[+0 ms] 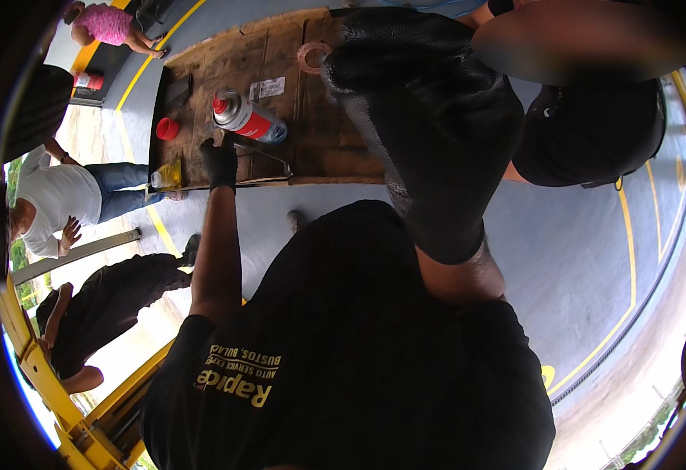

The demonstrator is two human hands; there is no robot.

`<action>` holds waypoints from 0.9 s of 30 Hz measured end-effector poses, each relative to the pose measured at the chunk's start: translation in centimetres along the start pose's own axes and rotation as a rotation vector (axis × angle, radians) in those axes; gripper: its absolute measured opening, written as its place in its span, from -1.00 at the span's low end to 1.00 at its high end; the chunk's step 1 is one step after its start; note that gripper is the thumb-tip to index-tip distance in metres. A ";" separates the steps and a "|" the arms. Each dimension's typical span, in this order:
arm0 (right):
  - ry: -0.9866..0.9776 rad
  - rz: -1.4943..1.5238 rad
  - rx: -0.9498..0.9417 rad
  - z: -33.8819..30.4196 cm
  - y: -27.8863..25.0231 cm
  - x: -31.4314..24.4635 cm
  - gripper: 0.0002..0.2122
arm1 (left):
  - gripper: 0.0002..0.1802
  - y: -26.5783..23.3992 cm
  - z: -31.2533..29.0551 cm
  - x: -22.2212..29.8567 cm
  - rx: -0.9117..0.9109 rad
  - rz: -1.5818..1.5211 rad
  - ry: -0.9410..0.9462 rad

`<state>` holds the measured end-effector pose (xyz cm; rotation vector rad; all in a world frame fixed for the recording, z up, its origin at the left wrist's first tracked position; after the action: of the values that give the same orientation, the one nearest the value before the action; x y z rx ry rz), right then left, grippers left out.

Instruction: The person works under a raised vehicle, handling small parts and using a wrench to tighten bolts on the suspension. The person repeatedly reaches up to adjust components while a coworker stands nearby.

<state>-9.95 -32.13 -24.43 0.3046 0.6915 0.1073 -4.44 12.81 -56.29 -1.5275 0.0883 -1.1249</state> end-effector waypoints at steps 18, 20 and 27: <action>0.015 -0.116 -0.216 0.4 3.1 -2.7 -0.59 | -0.50 -25.5 -15.9 31.2 -0.732 -1.002 0.704; 0.078 -0.142 -0.160 0.3 3.6 -3.2 -0.60 | -0.54 -25.1 -15.8 31.2 -0.837 -1.078 0.655; 0.171 -0.067 -0.141 0.4 4.2 -2.9 -0.66 | -0.65 -24.8 -16.9 30.9 -0.825 -1.217 0.463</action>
<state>-11.86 -28.82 -21.05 0.1372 0.8587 0.1184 -12.02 -10.43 -20.82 -2.0355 -0.1056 -2.6468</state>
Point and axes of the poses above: each hand's wrist, its own z-axis towards the middle knuckle, its own y-axis out of the palm, x = y × z, the point moved 4 cm from there along z, towards the middle knuckle, and after that the axes turned 12 degrees about -y, right-handed, at the moved point
